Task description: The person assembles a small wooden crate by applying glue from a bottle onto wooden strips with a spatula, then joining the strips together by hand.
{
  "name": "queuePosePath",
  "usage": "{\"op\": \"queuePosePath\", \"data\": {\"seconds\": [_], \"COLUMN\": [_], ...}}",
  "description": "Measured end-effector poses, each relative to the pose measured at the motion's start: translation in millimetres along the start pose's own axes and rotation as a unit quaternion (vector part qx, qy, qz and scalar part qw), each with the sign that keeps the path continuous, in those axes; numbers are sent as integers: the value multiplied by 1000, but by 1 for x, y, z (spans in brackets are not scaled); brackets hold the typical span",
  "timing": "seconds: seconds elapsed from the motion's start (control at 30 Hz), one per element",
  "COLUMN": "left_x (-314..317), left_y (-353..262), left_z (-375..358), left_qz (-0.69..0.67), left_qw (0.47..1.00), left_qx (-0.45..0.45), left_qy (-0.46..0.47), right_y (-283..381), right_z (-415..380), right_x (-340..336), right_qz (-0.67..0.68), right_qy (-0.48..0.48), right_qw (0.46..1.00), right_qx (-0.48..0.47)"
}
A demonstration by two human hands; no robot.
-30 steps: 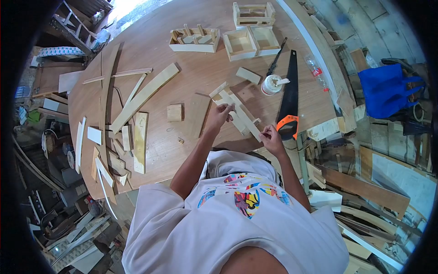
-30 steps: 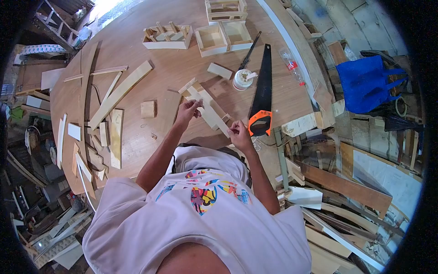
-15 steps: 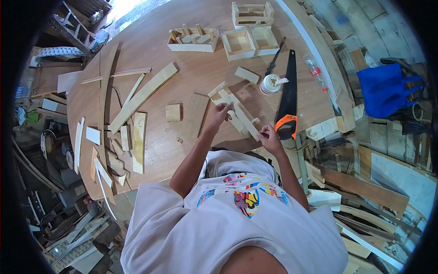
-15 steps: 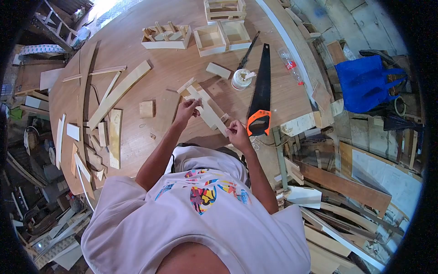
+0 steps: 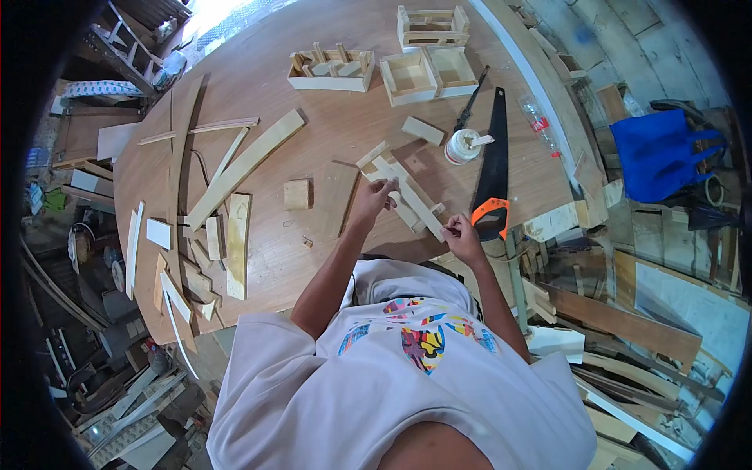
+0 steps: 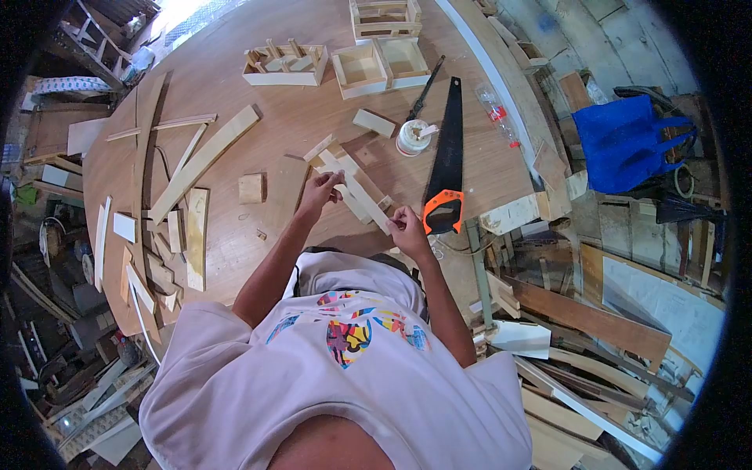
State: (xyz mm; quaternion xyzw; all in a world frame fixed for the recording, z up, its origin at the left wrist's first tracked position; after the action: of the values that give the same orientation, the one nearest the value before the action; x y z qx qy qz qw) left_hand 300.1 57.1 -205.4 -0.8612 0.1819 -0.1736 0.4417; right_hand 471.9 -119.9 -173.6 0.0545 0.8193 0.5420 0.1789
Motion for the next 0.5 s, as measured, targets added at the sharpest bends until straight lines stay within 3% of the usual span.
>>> {"op": "queuePosePath", "data": {"seconds": [0.5], "left_x": [-1], "left_y": [-1], "left_z": [-1], "left_qz": [1], "left_qw": [1000], "left_qx": [-8], "left_qy": [-6], "right_y": [-3], "right_z": [2], "right_x": [1], "right_qz": [0], "right_qy": [-2], "right_qw": [1000], "right_qx": [5]}}
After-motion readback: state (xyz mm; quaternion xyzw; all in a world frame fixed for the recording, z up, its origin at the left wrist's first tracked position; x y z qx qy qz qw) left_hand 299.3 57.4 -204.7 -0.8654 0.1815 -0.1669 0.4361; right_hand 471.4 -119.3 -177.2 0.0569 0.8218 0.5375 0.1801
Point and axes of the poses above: each hand's wrist, its own z-axis towards the middle knuckle, its own x-axis out of the palm, y = z × x, the point moved 4 cm from there along z, towards the middle knuckle, and after that the axes turned 1 degree about -y, right-handed, at the moved point
